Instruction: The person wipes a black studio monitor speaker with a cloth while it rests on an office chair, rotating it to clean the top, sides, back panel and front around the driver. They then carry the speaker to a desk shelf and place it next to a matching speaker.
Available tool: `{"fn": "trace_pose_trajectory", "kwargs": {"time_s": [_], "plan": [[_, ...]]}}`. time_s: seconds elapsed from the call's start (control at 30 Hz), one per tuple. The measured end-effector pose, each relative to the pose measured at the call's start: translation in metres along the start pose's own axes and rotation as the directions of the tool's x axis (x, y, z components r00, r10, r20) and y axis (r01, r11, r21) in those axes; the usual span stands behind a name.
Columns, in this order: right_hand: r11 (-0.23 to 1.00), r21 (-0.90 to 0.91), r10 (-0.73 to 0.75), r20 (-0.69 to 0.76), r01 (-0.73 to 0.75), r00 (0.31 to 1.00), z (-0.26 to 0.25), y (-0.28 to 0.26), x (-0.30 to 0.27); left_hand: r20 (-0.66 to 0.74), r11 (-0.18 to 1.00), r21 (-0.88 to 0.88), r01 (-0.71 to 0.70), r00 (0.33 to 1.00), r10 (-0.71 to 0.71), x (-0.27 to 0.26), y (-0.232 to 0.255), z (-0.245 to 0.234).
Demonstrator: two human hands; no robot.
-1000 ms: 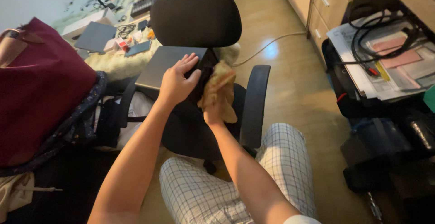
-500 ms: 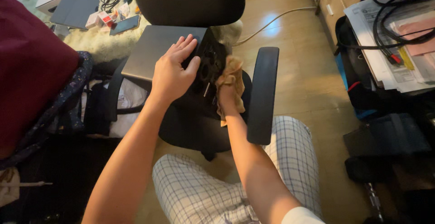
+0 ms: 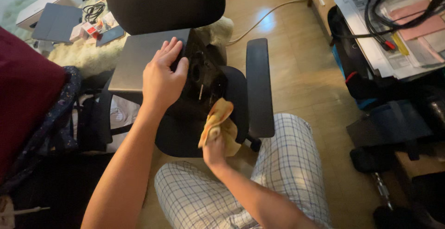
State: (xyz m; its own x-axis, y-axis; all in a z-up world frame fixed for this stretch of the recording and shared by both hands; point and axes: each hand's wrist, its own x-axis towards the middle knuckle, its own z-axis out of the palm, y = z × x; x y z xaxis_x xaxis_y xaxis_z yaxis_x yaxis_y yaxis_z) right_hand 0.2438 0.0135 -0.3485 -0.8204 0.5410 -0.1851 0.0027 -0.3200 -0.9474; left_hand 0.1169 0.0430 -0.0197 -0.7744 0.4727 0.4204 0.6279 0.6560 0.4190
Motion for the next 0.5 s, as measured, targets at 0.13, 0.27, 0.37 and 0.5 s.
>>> {"fn": "trace_pose_trajectory", "kwargs": {"time_s": [0.13, 0.27, 0.37, 0.5], "plan": [[0.925, 0.054, -0.379, 0.176, 0.375, 0.909, -0.025, 0.027, -0.046, 0.016, 0.999, -0.019, -0.028, 0.999, 0.028, -0.001, 0.000, -0.002], [0.997, 0.061, 0.064, -0.156, -0.055, 0.986, -0.047, 0.066, -0.025, 0.021, 0.999, -0.023, -0.024, 0.999, 0.025, -0.001, -0.002, -0.004], [0.885, -0.449, -0.182, -0.093, 0.122, 0.979, -0.048, 0.084, 0.047, 0.019, 1.000, -0.021, -0.008, 1.000, 0.008, -0.002, -0.001, -0.001], [0.849, -0.526, 0.090, 0.030, -0.061, 0.996, -0.022, 0.065, 0.134, 0.009, 1.000, -0.008, -0.013, 1.000, 0.013, 0.000, 0.000, -0.002]]}}
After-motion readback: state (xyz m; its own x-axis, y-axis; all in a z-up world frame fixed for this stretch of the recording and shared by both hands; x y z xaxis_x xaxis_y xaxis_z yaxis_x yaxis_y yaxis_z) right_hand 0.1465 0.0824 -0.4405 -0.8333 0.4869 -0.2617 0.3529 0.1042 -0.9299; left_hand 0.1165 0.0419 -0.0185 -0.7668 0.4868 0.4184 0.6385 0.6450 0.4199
